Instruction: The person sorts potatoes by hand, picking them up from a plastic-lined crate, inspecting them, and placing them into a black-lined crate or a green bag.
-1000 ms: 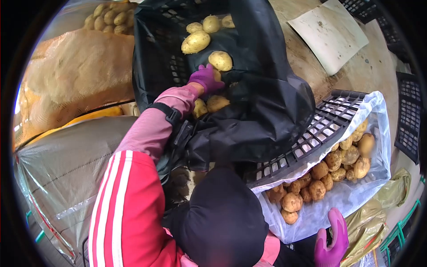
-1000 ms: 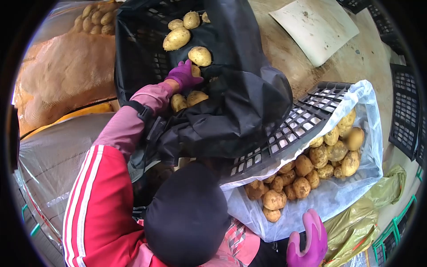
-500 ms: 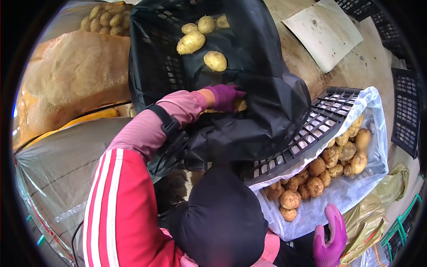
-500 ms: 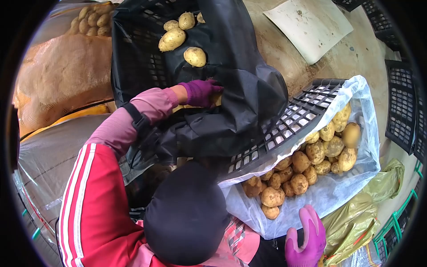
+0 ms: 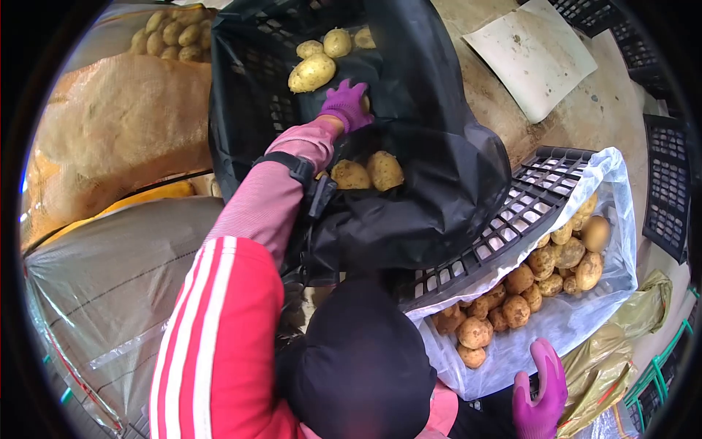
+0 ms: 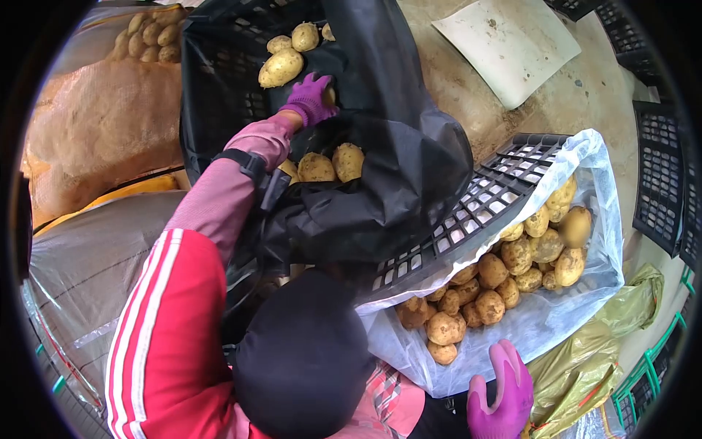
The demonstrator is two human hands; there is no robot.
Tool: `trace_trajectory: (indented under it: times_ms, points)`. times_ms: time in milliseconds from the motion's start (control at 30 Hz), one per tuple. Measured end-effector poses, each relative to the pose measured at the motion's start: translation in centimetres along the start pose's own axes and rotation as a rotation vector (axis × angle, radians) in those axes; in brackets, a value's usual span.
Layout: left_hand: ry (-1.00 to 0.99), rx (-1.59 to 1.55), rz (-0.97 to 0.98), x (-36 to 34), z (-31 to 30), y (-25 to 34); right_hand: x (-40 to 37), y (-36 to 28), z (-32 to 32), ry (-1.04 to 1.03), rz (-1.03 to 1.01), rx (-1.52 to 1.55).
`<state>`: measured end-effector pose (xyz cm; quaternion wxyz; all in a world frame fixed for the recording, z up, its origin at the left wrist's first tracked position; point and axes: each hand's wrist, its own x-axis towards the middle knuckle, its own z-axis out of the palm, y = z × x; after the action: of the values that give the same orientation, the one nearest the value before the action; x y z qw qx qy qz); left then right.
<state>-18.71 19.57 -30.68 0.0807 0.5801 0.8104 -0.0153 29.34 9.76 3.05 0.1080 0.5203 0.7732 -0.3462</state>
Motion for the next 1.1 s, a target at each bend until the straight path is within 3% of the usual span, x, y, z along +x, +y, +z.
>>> trace_trajectory:
  times_ms: [67, 200, 300, 400, 533, 733, 867, 967, 1000, 1033, 1100]
  points:
    - [-0.216, -0.088, -0.090, 1.9, -0.7, -0.1, 0.0, 0.1, 0.0, 0.003, 0.016, 0.005]
    - [-0.681, -0.423, 0.065, 0.2, -6.5, 2.3, -0.2, -0.1, -0.1, 0.001, 0.005, 0.047]
    - [-0.708, -0.393, 0.241, -3.2, -8.9, 4.9, -0.3, 0.1, -0.1, 0.000, -0.003, 0.035]
    - [-0.612, -0.284, 0.360, -4.0, -6.8, 6.6, -0.3, -0.1, 0.1, -0.006, -0.009, -0.005]
    - [-0.678, -0.423, 0.488, -3.8, -4.1, 7.3, -0.7, -0.2, 0.1, -0.009, 0.011, 0.011]
    - [-0.716, -0.335, 0.517, -0.7, -3.4, 8.4, -0.4, 0.4, 0.1, 0.000, 0.014, 0.000]
    - [-0.424, -0.417, 0.571, -2.4, -0.9, 6.9, -0.2, 0.1, 0.0, -0.012, -0.017, -0.025]
    - [-0.391, -0.592, 0.533, -3.2, -0.8, 6.1, -0.6, -0.1, 0.4, 0.034, -0.042, -0.023]
    - [-0.546, -0.533, 0.398, -3.4, -2.3, 6.8, -0.9, -0.5, 0.4, 0.037, -0.016, -0.027]
    - [-0.604, -0.587, 0.444, -3.3, -0.4, 6.4, -1.5, -0.6, 0.2, 0.042, 0.020, -0.037]
    - [-0.635, -0.353, 0.543, -3.3, -2.6, 6.7, -2.3, -0.6, 0.3, 0.108, -0.038, -0.035]
